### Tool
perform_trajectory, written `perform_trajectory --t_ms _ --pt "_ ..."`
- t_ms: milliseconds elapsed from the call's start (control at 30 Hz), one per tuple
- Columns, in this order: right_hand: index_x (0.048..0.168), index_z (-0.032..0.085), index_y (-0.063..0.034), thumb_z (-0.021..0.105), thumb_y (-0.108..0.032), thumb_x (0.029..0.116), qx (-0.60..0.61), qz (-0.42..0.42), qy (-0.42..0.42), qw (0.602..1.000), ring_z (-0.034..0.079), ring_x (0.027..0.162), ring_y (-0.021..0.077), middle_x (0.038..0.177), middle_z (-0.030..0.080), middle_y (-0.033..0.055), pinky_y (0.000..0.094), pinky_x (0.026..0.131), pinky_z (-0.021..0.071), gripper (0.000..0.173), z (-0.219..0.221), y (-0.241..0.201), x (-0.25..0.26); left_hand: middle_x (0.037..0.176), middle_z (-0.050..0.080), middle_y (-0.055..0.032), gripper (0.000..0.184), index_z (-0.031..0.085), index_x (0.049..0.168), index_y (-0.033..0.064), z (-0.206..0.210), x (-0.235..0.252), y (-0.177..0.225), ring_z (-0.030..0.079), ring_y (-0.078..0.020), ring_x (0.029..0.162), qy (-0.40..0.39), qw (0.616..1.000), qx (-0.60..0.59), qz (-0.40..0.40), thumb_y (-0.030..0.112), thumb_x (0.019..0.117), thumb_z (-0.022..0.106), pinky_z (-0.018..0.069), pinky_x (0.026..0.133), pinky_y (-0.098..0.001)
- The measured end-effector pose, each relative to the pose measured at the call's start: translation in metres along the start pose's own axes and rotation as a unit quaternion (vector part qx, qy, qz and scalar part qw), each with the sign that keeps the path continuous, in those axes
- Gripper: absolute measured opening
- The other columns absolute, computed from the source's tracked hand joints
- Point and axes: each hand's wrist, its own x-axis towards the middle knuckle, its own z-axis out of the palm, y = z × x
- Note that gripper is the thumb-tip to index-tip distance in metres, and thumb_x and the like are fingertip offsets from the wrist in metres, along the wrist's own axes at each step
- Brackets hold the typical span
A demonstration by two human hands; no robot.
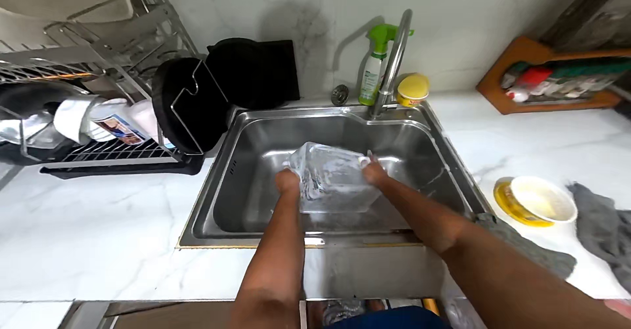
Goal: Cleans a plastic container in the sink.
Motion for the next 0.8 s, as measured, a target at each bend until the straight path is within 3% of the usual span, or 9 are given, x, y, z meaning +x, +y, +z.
perform_trajectory --t_ms 133,267,333,367,433,567,633,733,800 --pt "0.143 0.050 0.0114 0.041 -0.012 0.1086 -0.046 -0.010 -0.068 0.997 0.031 0.149 0.0508 0.155 0.040 0.0334 0.0648 0.121 0.0233 0.043 -0.008 -0.052 -0.079 0.145 0.054 -0.0297 0.038 0.057 0.134 -0.0105 -0.003 -0.009 -0.001 0.049 -0.0408 0.140 -0.006 1.000 -0.017 0.002 0.016 0.1107 0.043 0.0380 0.115 -0.0522" --pt "0.148 0.044 0.0107 0.047 -0.012 0.1070 0.199 -0.049 0.054 0.977 0.046 0.143 0.0391 0.150 0.049 0.0298 0.0496 0.120 0.0338 0.047 -0.026 -0.109 -0.139 0.143 0.054 -0.0325 0.038 0.054 0.135 -0.0150 0.003 -0.032 0.003 0.051 -0.0406 0.137 0.010 0.993 -0.087 0.075 0.012 0.1100 0.044 0.0385 0.115 -0.0507" --pt "0.142 0.052 0.0082 0.053 -0.010 0.1042 0.268 -0.091 0.123 0.951 0.058 0.130 0.0388 0.136 0.060 0.0298 0.0501 0.113 0.0425 0.042 -0.045 -0.093 -0.154 0.122 0.062 -0.0292 0.035 0.057 0.129 -0.0134 -0.006 -0.050 0.013 0.063 -0.0332 0.106 0.041 0.966 -0.224 0.126 0.013 0.1097 0.044 0.0509 0.095 -0.0465" --pt "0.138 0.056 0.0082 0.056 -0.007 0.1025 0.279 -0.104 0.160 0.941 0.061 0.124 0.0394 0.130 0.064 0.0299 0.0515 0.110 0.0449 0.039 -0.056 -0.076 -0.164 0.105 0.060 -0.0216 0.034 0.056 0.127 -0.0101 -0.014 -0.060 0.022 0.059 -0.0236 0.083 0.036 0.947 -0.281 0.152 0.016 0.1110 0.042 0.0522 0.077 -0.0397" --pt "0.136 0.059 0.0039 0.059 -0.006 0.1013 0.265 -0.105 0.248 0.926 0.066 0.117 0.0385 0.125 0.067 0.0270 0.0538 0.104 0.0494 0.037 -0.081 -0.030 -0.190 0.090 0.057 -0.0110 0.030 0.056 0.126 -0.0054 -0.034 -0.084 0.042 0.053 -0.0121 0.066 -0.007 0.915 -0.344 0.209 0.018 0.1108 0.044 0.0505 0.062 -0.0300" --pt "0.133 0.059 0.0000 0.059 -0.015 0.1004 0.139 -0.011 0.397 0.907 0.064 0.114 0.0414 0.124 0.065 0.0244 0.0615 0.097 0.0510 0.035 -0.123 0.076 -0.245 0.107 0.065 -0.0287 0.027 0.056 0.126 -0.0110 -0.037 -0.103 0.079 0.067 -0.0356 0.091 -0.048 0.914 -0.159 0.370 0.004 0.1029 0.055 0.0566 0.083 -0.0538" --pt "0.128 0.063 -0.0002 0.062 -0.015 0.1009 0.044 0.042 0.415 0.908 0.062 0.116 0.0478 0.123 0.065 0.0267 0.0670 0.096 0.0491 0.032 -0.125 0.131 -0.268 0.120 0.064 -0.0340 0.037 0.058 0.131 -0.0091 -0.012 -0.112 0.094 0.064 -0.0484 0.112 -0.029 0.917 -0.011 0.398 0.006 0.0977 0.064 0.0486 0.098 -0.0663" --pt "0.130 0.067 -0.0053 0.059 -0.028 0.1033 -0.011 0.144 0.331 0.933 0.049 0.133 0.0528 0.135 0.062 0.0276 0.0749 0.104 0.0372 0.036 -0.125 0.171 -0.270 0.126 0.064 -0.0283 0.045 0.057 0.137 -0.0017 0.051 -0.115 0.103 0.063 -0.0463 0.117 -0.061 0.927 0.113 0.352 0.013 0.0952 0.065 0.0505 0.096 -0.0655" --pt "0.131 0.068 -0.0061 0.053 -0.031 0.1068 -0.009 0.119 0.331 0.936 0.046 0.137 0.0503 0.139 0.061 0.0252 0.0724 0.107 0.0344 0.038 -0.132 0.155 -0.262 0.133 0.061 -0.0289 0.046 0.055 0.139 -0.0029 0.093 -0.110 0.102 0.060 -0.0473 0.123 -0.119 0.923 0.129 0.342 0.010 0.0961 0.062 0.0490 0.099 -0.0661"
